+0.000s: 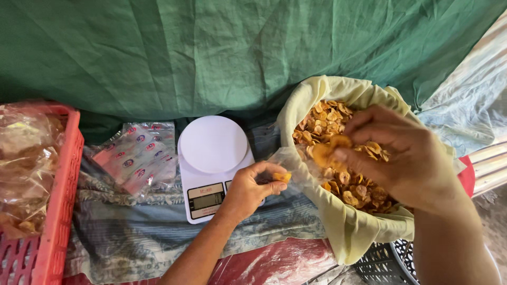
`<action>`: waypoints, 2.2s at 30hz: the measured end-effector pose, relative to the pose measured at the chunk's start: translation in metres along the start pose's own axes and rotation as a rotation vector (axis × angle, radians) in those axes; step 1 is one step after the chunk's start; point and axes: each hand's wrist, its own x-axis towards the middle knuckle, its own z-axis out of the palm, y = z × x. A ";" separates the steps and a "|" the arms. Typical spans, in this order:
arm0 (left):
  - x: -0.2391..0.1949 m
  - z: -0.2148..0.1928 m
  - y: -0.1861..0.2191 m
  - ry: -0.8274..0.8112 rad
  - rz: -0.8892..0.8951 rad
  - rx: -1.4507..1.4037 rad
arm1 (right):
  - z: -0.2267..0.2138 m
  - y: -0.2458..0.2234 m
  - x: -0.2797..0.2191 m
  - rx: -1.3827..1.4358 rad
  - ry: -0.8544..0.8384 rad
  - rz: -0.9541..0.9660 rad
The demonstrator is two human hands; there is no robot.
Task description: The person scoops dried fruit slices from a large sack into small plastic bags. They place the filled bags on a digital scale to check the weight, then tie the bags closed and put them into a red basket.
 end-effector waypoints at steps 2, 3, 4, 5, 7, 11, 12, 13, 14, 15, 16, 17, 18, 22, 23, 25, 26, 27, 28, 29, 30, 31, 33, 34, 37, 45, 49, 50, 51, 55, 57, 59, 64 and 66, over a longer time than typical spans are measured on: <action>-0.002 0.001 0.002 0.010 -0.025 0.025 | 0.003 -0.011 0.003 -0.017 -0.024 0.029; -0.003 0.001 0.003 0.015 -0.036 0.038 | 0.003 -0.013 0.005 -0.031 -0.037 0.043; -0.003 0.001 0.003 0.007 -0.028 0.023 | 0.004 -0.015 0.006 -0.044 -0.052 0.056; -0.003 0.001 0.004 -0.001 -0.021 0.008 | 0.004 -0.015 0.007 -0.040 -0.052 0.066; -0.003 0.001 0.005 -0.010 -0.008 -0.009 | 0.007 -0.015 0.008 -0.029 -0.057 0.086; -0.004 0.002 0.008 0.000 -0.021 0.026 | 0.007 -0.015 0.008 -0.166 -0.043 0.048; -0.004 0.002 0.010 0.009 -0.031 0.045 | 0.007 -0.016 0.009 -0.191 -0.038 0.050; -0.004 0.002 0.011 0.006 -0.031 0.037 | 0.008 -0.017 0.009 -0.216 -0.032 0.052; -0.004 0.003 0.011 0.003 -0.032 0.030 | 0.009 -0.018 0.010 -0.271 -0.034 0.001; -0.004 0.003 0.011 0.001 -0.032 0.023 | 0.009 -0.020 0.010 -0.326 -0.036 -0.050; -0.004 0.004 0.011 -0.004 -0.031 0.007 | 0.010 -0.021 0.010 -0.381 -0.040 -0.099; -0.004 0.004 0.011 -0.009 -0.029 -0.009 | 0.011 -0.022 0.010 -0.401 -0.058 -0.133; -0.003 0.005 0.011 -0.014 -0.027 -0.025 | 0.012 -0.022 0.011 -0.421 -0.076 -0.167; -0.003 0.006 0.011 -0.008 -0.029 0.086 | 0.014 -0.014 0.015 -0.497 -0.149 -0.276; -0.003 0.006 0.011 -0.019 -0.011 0.088 | 0.014 -0.009 0.017 -0.425 -0.200 -0.240; -0.003 0.005 0.011 -0.052 -0.022 0.048 | 0.014 0.004 0.024 -0.281 -0.300 -0.167; -0.003 0.005 0.011 -0.073 -0.051 0.006 | 0.016 0.010 0.029 -0.264 -0.346 -0.204; -0.003 0.004 0.011 -0.093 -0.079 -0.035 | 0.018 0.015 0.034 -0.248 -0.392 -0.241; -0.003 0.004 0.011 -0.099 -0.078 -0.031 | 0.019 0.018 0.038 -0.230 -0.439 -0.278; -0.004 0.003 0.011 -0.105 -0.076 -0.026 | 0.019 0.019 0.040 -0.197 -0.516 -0.137; -0.004 0.003 0.011 -0.109 -0.076 -0.022 | 0.020 0.019 0.043 -0.163 -0.594 0.005; -0.004 0.002 0.010 -0.120 -0.079 -0.018 | 0.021 0.017 0.045 -0.127 -0.671 0.147; -0.004 0.001 0.006 -0.144 -0.091 -0.009 | 0.024 0.013 0.044 -0.207 -0.741 0.246; -0.003 0.000 0.003 -0.149 -0.078 -0.003 | 0.024 0.011 0.043 -0.248 -0.774 0.297; -0.002 0.000 -0.005 -0.169 -0.060 -0.020 | 0.018 0.006 0.045 -0.173 -0.706 -0.155; -0.006 0.003 0.011 -0.222 -0.067 -0.086 | 0.010 -0.005 0.051 -0.113 -0.552 -0.168; -0.008 0.004 0.015 -0.175 -0.091 -0.102 | 0.018 0.001 0.052 -0.155 -0.544 -0.349; -0.008 0.004 0.016 -0.164 -0.074 -0.068 | 0.018 0.000 0.053 -0.151 -0.559 -0.326; -0.008 0.004 0.016 -0.153 -0.057 -0.035 | 0.013 -0.002 0.053 -0.118 -0.589 -0.200; -0.008 0.001 0.015 -0.174 0.005 -0.202 | 0.012 -0.013 0.061 -0.073 -0.653 0.004; -0.007 0.000 0.012 -0.182 0.012 -0.186 | 0.012 -0.015 0.062 -0.088 -0.666 -0.007; -0.005 0.000 0.006 -0.155 -0.038 -0.182 | 0.013 -0.017 0.062 -0.118 -0.675 0.006; -0.002 0.004 -0.003 -0.139 0.001 -0.125 | 0.016 -0.015 0.058 -0.151 -0.684 0.087; -0.004 0.007 0.000 -0.122 -0.001 -0.036 | 0.016 -0.013 0.055 -0.103 -0.628 0.045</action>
